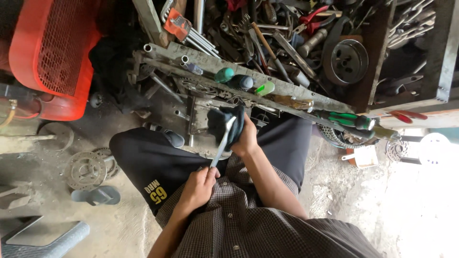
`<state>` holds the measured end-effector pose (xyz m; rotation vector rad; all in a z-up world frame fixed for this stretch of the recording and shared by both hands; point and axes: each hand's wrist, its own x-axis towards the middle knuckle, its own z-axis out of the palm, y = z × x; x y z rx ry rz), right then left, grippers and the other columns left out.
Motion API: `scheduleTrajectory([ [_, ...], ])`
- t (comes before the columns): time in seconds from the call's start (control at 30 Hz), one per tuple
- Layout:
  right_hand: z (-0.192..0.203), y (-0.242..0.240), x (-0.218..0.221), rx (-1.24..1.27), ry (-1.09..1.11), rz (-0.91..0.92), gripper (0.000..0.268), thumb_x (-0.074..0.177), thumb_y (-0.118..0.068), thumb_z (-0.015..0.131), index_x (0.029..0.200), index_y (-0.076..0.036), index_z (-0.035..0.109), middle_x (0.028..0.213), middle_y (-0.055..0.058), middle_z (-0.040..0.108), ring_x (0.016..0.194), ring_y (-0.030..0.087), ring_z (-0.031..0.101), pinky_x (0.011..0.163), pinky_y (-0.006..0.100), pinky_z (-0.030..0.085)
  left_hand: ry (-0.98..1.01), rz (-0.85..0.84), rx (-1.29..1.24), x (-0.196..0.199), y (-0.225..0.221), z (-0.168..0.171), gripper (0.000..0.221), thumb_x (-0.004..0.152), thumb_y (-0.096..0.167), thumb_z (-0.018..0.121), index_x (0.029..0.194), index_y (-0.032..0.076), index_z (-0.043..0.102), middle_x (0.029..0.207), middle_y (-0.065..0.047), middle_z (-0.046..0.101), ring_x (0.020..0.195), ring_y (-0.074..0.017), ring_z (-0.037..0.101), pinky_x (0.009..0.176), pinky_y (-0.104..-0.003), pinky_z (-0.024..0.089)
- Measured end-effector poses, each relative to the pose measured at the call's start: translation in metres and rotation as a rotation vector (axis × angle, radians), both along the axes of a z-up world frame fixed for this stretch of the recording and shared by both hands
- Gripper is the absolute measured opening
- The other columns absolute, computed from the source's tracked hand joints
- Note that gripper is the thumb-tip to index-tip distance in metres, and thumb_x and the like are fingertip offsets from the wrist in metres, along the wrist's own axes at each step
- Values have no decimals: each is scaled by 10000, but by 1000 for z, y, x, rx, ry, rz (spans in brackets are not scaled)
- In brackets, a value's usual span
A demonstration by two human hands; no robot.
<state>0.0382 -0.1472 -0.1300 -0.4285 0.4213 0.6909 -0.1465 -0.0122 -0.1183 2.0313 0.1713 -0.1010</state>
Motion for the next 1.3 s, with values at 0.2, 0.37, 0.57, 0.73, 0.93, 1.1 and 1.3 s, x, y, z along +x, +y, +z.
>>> scheduleTrajectory([
  [0.2,8,2,-19,-57,-142,116,319,1011,-310,523,1186,-61,620,1002,73,714,863,210,672,799,360,550,483,87,-600,7,3,2,360,1073,266,434,883,20,617,552,22,447,421,-83,412,414,-287,358],
  [0.37,-42,15,-20,-460,-523,-18,238,1109,-266,537,1134,-41,613,953,-14,611,848,91,536,778,269,464,223,86,-268,3,-8,-1,362,1078,264,483,864,21,644,596,-67,559,490,-157,541,478,-328,433],
  [0.57,-39,8,-15,-538,-479,-63,376,1152,-334,492,954,-42,621,809,-24,579,716,72,479,650,248,415,208,89,-14,4,-8,17,363,1041,286,494,822,36,642,555,-116,622,482,-261,643,503,-392,490],
  [0.73,-11,0,-17,-258,-229,-146,225,1057,-274,550,1035,-60,616,879,19,659,776,129,623,720,295,523,288,74,-85,-2,-5,15,353,1040,280,490,827,40,635,535,-90,600,460,-236,606,481,-377,466],
  [0.93,-43,-7,-27,-273,-381,-119,347,999,-149,672,1312,-41,570,1127,42,668,1029,169,642,911,341,538,156,95,-178,2,-3,2,387,1059,272,472,801,18,610,528,-56,552,452,-149,527,456,-335,417],
  [1.1,-7,-8,-23,49,-268,-90,541,977,-169,621,1485,-80,457,1297,95,633,1156,237,632,1015,393,519,436,143,-665,8,-5,19,428,1081,327,399,820,41,583,522,0,474,381,-120,431,391,-280,378],
  [1.3,-17,-18,-24,35,-532,-13,728,953,-16,626,1605,-131,325,1436,79,558,1266,227,564,1093,397,453,552,-7,-1256,11,11,-5,488,1104,387,394,775,42,502,507,-28,421,327,-140,379,310,-296,311],
])
